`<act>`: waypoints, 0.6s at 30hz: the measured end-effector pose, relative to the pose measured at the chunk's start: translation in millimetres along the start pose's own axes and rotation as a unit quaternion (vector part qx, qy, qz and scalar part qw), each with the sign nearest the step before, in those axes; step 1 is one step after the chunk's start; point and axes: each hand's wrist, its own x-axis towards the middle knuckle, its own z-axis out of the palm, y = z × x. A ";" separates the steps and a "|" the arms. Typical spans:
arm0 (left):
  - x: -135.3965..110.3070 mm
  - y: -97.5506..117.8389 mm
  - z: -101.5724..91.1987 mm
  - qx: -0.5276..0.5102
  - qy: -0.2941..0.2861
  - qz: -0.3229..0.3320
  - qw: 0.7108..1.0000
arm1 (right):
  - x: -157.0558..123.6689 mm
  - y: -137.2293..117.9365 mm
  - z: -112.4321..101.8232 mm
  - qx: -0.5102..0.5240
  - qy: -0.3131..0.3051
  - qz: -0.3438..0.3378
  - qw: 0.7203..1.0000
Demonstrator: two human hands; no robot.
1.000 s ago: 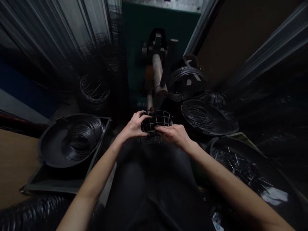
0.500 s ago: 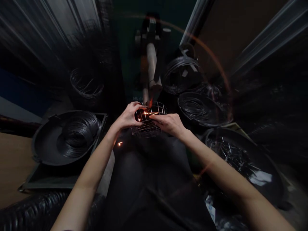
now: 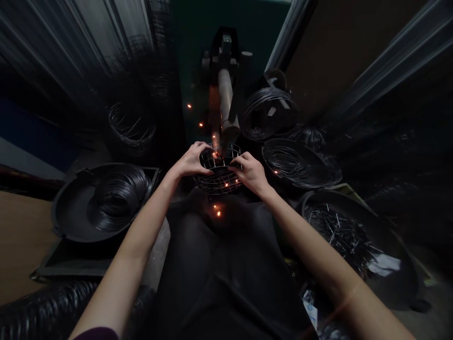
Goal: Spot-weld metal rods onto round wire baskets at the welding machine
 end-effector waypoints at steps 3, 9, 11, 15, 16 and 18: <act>11.9 -3.7 -3.2 0.002 0.003 -0.023 1.000 | 13.3 4.2 4.4 0.011 0.013 0.037 0.999; 16.5 -17.7 0.4 -0.022 0.028 -0.019 0.999 | 9.5 8.7 -5.1 0.068 0.076 0.082 0.991; 1.3 -28.3 10.2 -0.050 0.061 -0.027 0.997 | -19.9 11.2 -18.8 0.096 0.095 0.092 0.987; -34.1 -51.2 35.0 -0.162 0.090 -0.100 0.977 | -97.7 21.6 -43.5 0.105 0.016 0.150 0.983; -40.1 -55.4 39.8 -0.190 0.089 -0.118 0.971 | -115.3 24.9 -45.1 0.093 -0.018 0.161 0.982; -47.0 -60.7 45.5 -0.232 0.083 -0.140 0.959 | -145.2 31.9 -41.0 0.075 -0.089 0.168 0.979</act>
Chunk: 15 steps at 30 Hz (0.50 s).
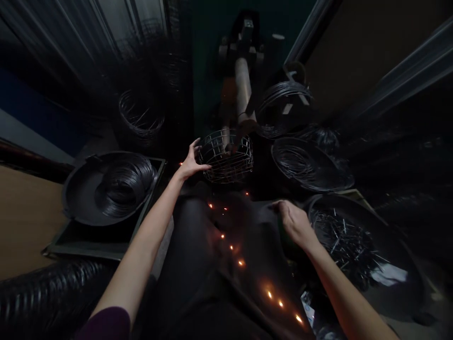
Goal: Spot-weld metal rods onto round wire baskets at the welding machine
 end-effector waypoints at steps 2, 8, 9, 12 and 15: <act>-1.6 -2.3 0.4 -0.023 -0.004 -0.015 1.000 | -16.3 17.0 12.4 -0.003 -0.067 0.010 0.998; -22.1 14.8 -0.2 0.027 0.038 0.032 0.998 | -34.9 53.0 24.2 0.084 -0.163 0.057 0.981; -30.0 21.6 0.0 0.044 0.036 0.059 0.997 | -34.2 50.0 20.1 0.106 -0.154 0.065 0.980; -53.4 50.0 4.1 0.122 0.015 0.124 0.985 | -21.6 17.0 5.5 0.172 -0.103 0.059 0.978; -65.0 82.0 14.3 0.215 -0.043 0.154 0.964 | 7.4 -36.0 -2.5 0.230 -0.144 0.017 0.962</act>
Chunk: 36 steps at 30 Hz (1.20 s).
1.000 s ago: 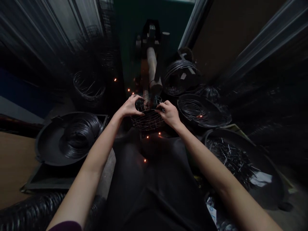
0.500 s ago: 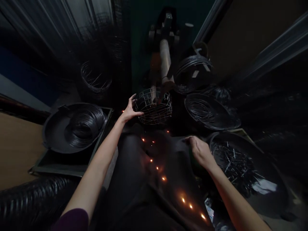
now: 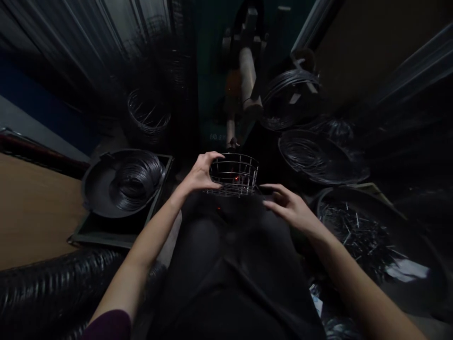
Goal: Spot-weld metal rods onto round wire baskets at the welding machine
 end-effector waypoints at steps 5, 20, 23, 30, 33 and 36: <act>12.7 29.9 3.4 0.099 -0.072 0.020 0.992 | 54.5 -46.8 19.9 -0.070 -0.069 -0.004 0.995; 34.3 14.8 7.1 0.057 -0.010 0.004 0.998 | 71.9 -52.7 16.8 -0.542 0.008 -0.198 0.817; 40.6 10.6 6.1 0.048 -0.004 -0.006 0.999 | 80.3 -57.5 12.0 -0.557 0.005 -0.200 0.806; 49.0 -1.0 5.4 0.046 0.012 0.007 0.999 | 89.8 -61.9 9.5 -0.560 0.006 -0.204 0.803; 55.3 -4.2 3.1 0.050 0.014 0.008 0.999 | 95.3 -68.0 8.8 -0.562 0.007 -0.195 0.804; 60.8 -6.8 1.0 0.052 0.004 -0.002 0.999 | 100.6 -72.6 8.3 -0.569 0.002 -0.179 0.803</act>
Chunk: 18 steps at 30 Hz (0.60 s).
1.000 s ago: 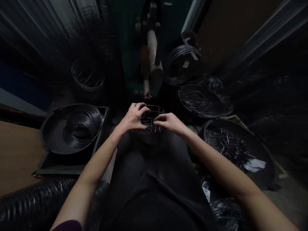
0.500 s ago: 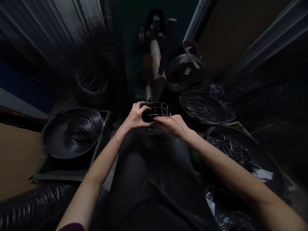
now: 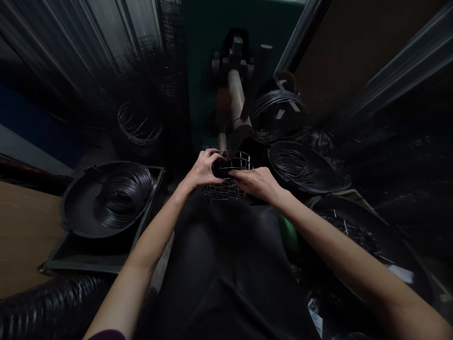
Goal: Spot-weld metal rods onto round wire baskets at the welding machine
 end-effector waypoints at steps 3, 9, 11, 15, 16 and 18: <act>2.3 -3.4 0.0 -0.006 -0.017 -0.008 1.000 | -0.6 1.9 3.5 0.024 0.015 0.001 1.000; 9.0 -5.7 -2.9 -0.014 -0.011 -0.013 1.000 | -13.4 6.3 22.2 0.072 0.102 0.051 0.991; 14.5 -6.0 -4.8 -0.013 -0.008 -0.025 1.000 | -11.1 7.4 25.7 0.063 0.124 0.083 0.987; 23.8 -10.4 -6.6 -0.016 0.004 -0.053 0.998 | 0.7 10.8 27.4 0.070 0.157 0.113 0.979; 25.0 -11.9 -6.7 -0.021 0.007 -0.056 0.998 | 3.1 11.9 27.7 0.081 0.162 0.112 0.977; 27.0 -14.9 -6.9 -0.034 0.012 -0.050 0.998 | 7.1 14.4 29.0 0.104 0.174 0.112 0.973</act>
